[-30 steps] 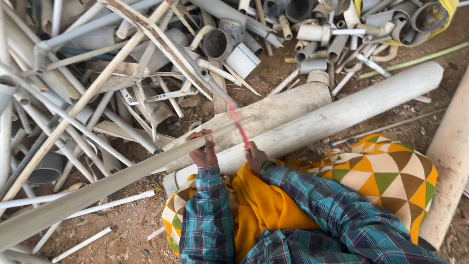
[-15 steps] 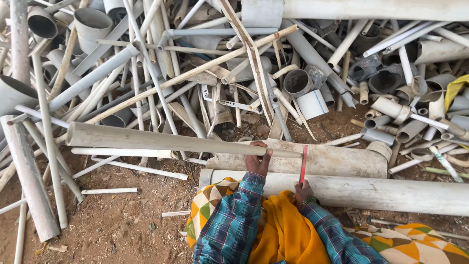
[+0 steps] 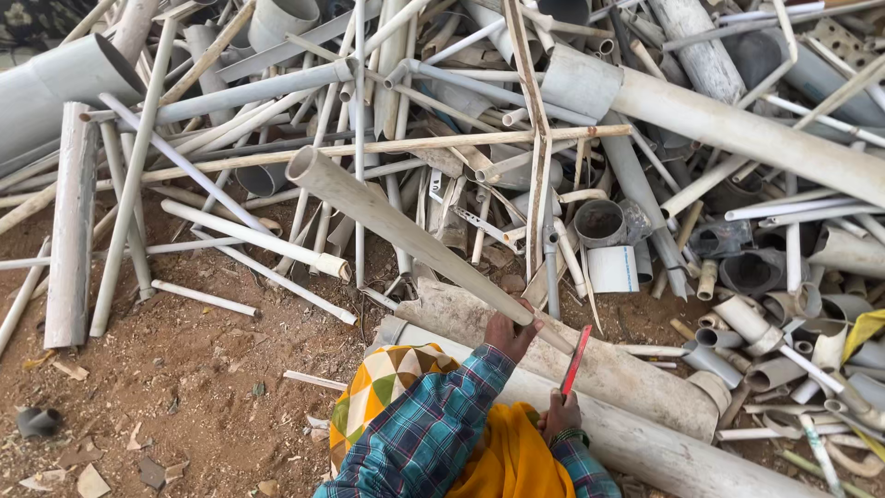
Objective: The person uses a hacksaw blade by hand to cut through a plastic pipe while sitting in a large pile of scrap pipes.
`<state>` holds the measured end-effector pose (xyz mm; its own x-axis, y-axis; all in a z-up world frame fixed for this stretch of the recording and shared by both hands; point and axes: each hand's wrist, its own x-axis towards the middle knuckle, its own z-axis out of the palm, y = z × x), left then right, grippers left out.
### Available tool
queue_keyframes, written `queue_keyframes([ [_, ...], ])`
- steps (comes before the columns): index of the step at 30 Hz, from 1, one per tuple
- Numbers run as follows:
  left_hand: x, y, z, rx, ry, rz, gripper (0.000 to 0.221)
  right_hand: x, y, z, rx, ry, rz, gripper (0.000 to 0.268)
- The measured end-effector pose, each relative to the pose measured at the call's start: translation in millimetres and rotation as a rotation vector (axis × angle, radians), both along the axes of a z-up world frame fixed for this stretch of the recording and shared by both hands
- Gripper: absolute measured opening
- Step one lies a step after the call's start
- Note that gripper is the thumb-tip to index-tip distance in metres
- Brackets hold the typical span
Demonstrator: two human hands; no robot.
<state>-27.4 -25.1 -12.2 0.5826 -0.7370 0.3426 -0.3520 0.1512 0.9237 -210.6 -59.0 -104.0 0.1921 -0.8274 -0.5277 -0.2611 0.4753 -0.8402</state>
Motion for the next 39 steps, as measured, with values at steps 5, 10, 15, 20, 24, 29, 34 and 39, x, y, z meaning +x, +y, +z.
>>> queue_keyframes([
  [5, 0, -3, 0, -0.097, -0.152, 0.005, 0.027, 16, 25, 38, -0.495, -0.065, 0.258, 0.033],
  [10, 4, -2, 4, -0.089, -0.069, 0.025, 0.028, 8, 5, 13, -0.135, 0.036, 0.071, 0.03],
  [15, -5, 5, 9, -0.131, -0.146, 0.015, 0.03, 6, -1, 9, -0.254, -0.018, 0.155, 0.034],
  [20, 4, 1, 1, -0.092, -0.148, 0.024, 0.025, 9, 31, 28, -0.481, 0.022, 0.302, 0.034],
  [24, 5, 3, 5, -0.069, -0.14, 0.079, 0.027, -3, 1, 3, -0.131, 0.087, 0.105, 0.031],
  [29, 0, 6, 14, -0.051, -0.105, 0.021, 0.033, 7, 10, 15, -0.387, -0.004, 0.26, 0.032],
  [34, 6, 6, 4, -0.097, -0.129, 0.045, 0.034, 15, 30, 29, -0.487, 0.023, 0.321, 0.032],
  [39, 9, 4, 1, 0.008, -0.072, 0.087, 0.03, -6, -7, -11, -0.141, 0.141, 0.114, 0.032],
])
